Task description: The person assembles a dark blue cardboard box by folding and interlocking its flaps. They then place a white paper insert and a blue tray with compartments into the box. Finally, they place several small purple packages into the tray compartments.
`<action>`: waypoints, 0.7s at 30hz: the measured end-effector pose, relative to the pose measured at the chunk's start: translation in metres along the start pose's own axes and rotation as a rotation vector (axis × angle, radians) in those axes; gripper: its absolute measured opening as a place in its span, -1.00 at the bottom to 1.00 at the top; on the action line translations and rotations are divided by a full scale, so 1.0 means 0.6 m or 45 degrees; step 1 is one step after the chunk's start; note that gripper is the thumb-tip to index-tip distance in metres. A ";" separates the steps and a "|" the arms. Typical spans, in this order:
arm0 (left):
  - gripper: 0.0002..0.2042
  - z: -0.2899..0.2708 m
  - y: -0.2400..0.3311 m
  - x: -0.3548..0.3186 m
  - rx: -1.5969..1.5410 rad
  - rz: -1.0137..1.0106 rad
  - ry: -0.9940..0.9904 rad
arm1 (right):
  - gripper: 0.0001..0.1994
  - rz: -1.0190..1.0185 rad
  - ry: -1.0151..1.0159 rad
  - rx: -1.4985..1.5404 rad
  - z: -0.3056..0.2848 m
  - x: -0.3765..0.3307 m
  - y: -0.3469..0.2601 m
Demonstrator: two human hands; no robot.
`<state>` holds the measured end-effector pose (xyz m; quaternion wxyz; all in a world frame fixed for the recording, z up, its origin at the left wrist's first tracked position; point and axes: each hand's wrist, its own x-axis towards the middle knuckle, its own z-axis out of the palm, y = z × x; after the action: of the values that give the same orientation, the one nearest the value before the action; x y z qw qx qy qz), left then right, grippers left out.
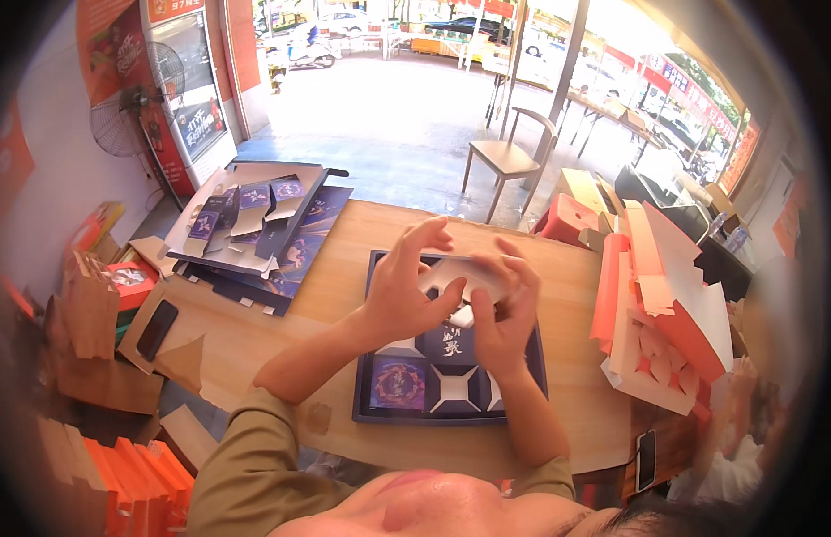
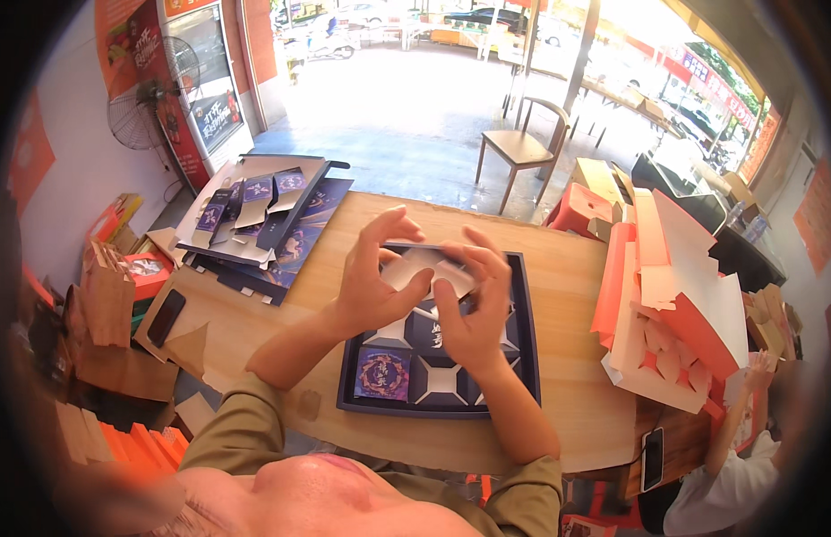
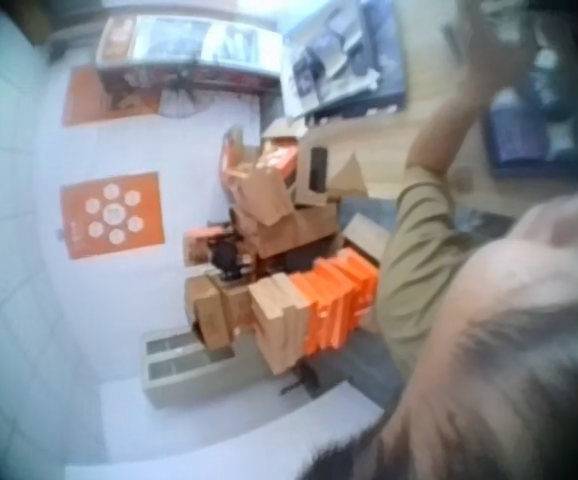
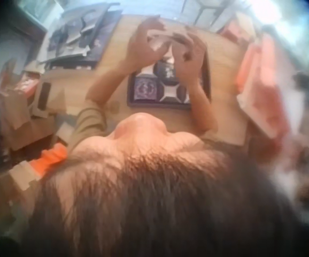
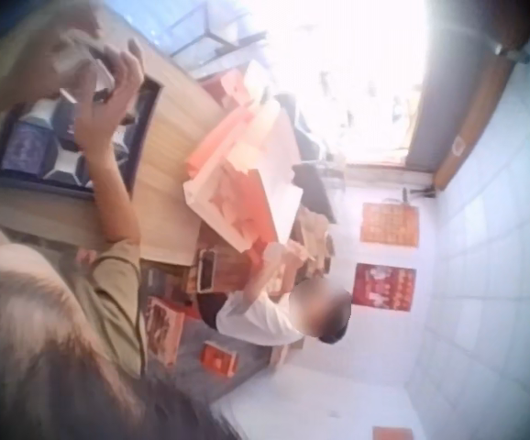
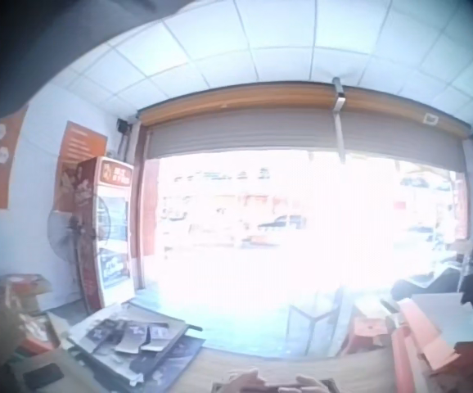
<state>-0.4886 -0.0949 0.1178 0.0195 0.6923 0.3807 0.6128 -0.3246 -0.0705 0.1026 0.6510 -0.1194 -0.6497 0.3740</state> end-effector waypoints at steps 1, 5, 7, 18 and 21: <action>-0.22 0.007 -0.007 -0.009 0.002 -0.015 -0.035 | -0.34 0.074 -0.057 0.021 0.003 -0.004 0.002; -0.36 0.028 -0.012 -0.008 -0.016 0.198 -0.094 | -0.45 -0.047 -0.174 -0.311 -0.017 -0.011 0.033; -0.44 0.018 -0.009 -0.001 0.009 0.127 -0.125 | -0.41 0.017 -0.144 -0.198 -0.017 -0.004 0.017; -0.52 -0.022 -0.026 0.013 -0.954 -0.506 0.197 | -0.25 -0.225 -0.376 -0.887 0.004 -0.004 -0.002; -0.54 -0.025 -0.013 0.013 -1.365 -0.497 0.207 | -0.27 -0.311 -0.303 -0.700 -0.014 0.008 0.009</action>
<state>-0.5054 -0.0916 0.1244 0.4509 0.4532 0.1380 0.7565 -0.3192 -0.0608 0.1016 0.5539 -0.1675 -0.8074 0.1151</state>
